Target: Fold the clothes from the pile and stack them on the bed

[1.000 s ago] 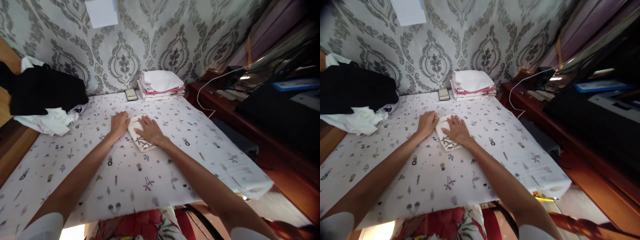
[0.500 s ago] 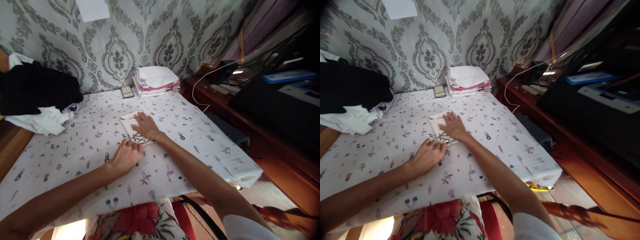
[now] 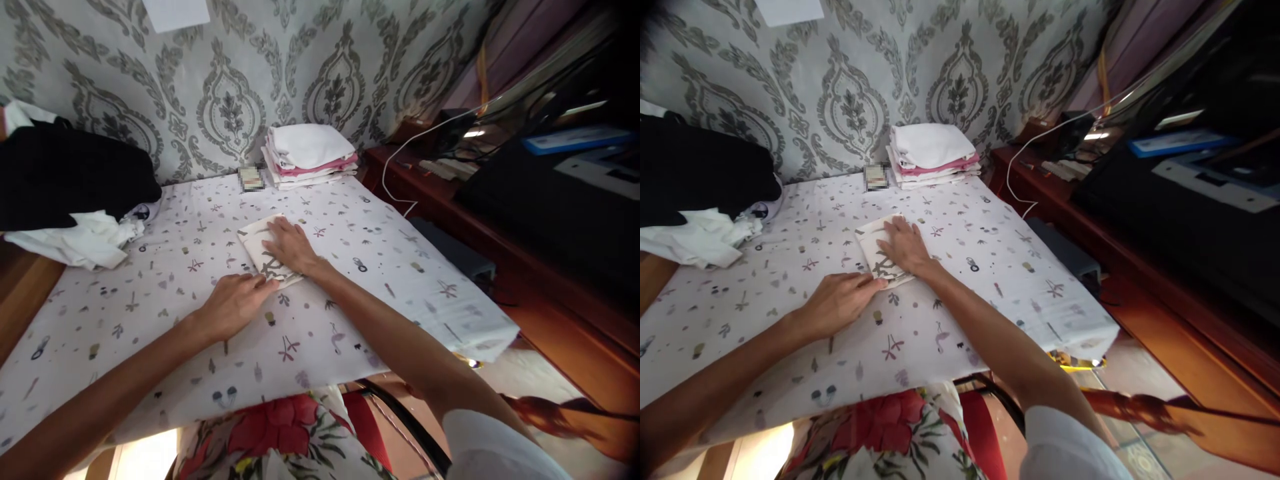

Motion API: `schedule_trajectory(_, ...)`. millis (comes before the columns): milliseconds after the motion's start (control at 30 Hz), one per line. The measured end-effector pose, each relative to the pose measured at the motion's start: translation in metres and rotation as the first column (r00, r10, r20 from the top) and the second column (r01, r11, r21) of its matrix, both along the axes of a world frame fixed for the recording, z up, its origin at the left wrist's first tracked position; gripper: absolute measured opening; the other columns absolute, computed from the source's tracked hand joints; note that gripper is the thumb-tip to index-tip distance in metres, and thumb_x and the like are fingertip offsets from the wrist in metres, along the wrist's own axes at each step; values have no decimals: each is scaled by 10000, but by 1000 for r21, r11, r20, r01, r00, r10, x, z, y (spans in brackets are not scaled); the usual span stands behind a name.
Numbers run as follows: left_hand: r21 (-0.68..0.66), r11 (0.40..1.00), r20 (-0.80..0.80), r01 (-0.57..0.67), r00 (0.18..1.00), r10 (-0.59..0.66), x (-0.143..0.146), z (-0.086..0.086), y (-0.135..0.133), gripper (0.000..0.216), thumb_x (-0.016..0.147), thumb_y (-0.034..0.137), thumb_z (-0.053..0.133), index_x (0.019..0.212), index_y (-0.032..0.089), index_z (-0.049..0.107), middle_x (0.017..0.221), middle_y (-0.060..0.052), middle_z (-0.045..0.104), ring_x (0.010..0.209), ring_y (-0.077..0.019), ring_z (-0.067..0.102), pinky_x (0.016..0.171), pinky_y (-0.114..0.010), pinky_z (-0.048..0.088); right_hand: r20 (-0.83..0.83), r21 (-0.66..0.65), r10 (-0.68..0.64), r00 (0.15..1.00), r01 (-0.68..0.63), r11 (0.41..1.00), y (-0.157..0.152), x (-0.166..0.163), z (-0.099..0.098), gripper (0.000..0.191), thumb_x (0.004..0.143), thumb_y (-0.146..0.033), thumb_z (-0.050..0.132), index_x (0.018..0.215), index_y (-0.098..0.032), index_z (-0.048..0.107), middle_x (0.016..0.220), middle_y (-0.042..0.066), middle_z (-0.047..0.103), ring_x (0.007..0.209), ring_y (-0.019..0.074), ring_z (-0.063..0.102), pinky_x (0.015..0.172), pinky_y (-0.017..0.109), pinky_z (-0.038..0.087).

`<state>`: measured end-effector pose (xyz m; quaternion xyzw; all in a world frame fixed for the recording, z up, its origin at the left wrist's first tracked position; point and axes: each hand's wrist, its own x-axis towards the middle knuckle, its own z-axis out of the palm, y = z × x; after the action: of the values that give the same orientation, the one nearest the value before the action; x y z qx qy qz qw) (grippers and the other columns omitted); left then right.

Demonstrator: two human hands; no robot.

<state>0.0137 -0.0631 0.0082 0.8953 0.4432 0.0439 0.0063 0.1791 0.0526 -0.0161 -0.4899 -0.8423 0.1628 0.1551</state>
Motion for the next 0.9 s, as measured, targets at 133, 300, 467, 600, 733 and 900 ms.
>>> schedule_trajectory(133,-41,999,360,-36,932,48,-10,6,17,309,992,220,347,1126,247,625,893,-34,669,719,-163,609,648,-270,462,-271,223,-46,961,109,969,-32,15,19,368,997,-297,405,1236,-141,638,1357,167,600,1250,282,543,1009,415,431)
schedule_trajectory(300,-29,995,501,-96,860,97,-19,-6,63,262,977,276,389,1040,209,634,1073,-89,645,1025,-235,593,867,-340,477,-349,22,-73,934,86,996,-99,31,12,288,973,-307,501,781,-196,684,675,5,640,617,143,567,628,260,431)
schedule_trajectory(467,-136,989,505,-61,854,122,-17,-28,89,256,961,342,447,1088,227,637,1149,-85,609,1105,-251,569,963,-370,451,-168,25,-94,981,100,995,-123,23,-9,204,937,-221,553,1049,-242,722,991,39,710,848,171,642,727,265,451)
schedule_trajectory(600,-137,988,511,-65,850,127,-18,-36,90,266,957,344,446,1110,235,634,1136,-66,590,1110,-248,553,979,-368,441,-18,21,-87,996,88,996,-114,12,-3,182,948,-220,543,979,-228,722,979,50,703,868,179,639,716,266,427)
schedule_trajectory(733,-164,983,497,-76,855,149,-21,-38,92,268,964,355,444,1129,245,625,1163,-66,579,1129,-255,541,977,-368,437,-3,31,-112,994,112,993,-109,11,-3,145,917,-183,566,867,-207,700,912,40,697,772,163,618,660,263,396)
schedule_trajectory(900,-168,983,490,-78,859,152,-23,-40,96,233,960,321,461,1120,249,615,1160,-62,566,1121,-256,539,961,-367,440,-123,100,-27,992,39,994,-113,20,-15,177,883,-133,545,778,-205,668,836,26,678,736,144,608,666,243,410)
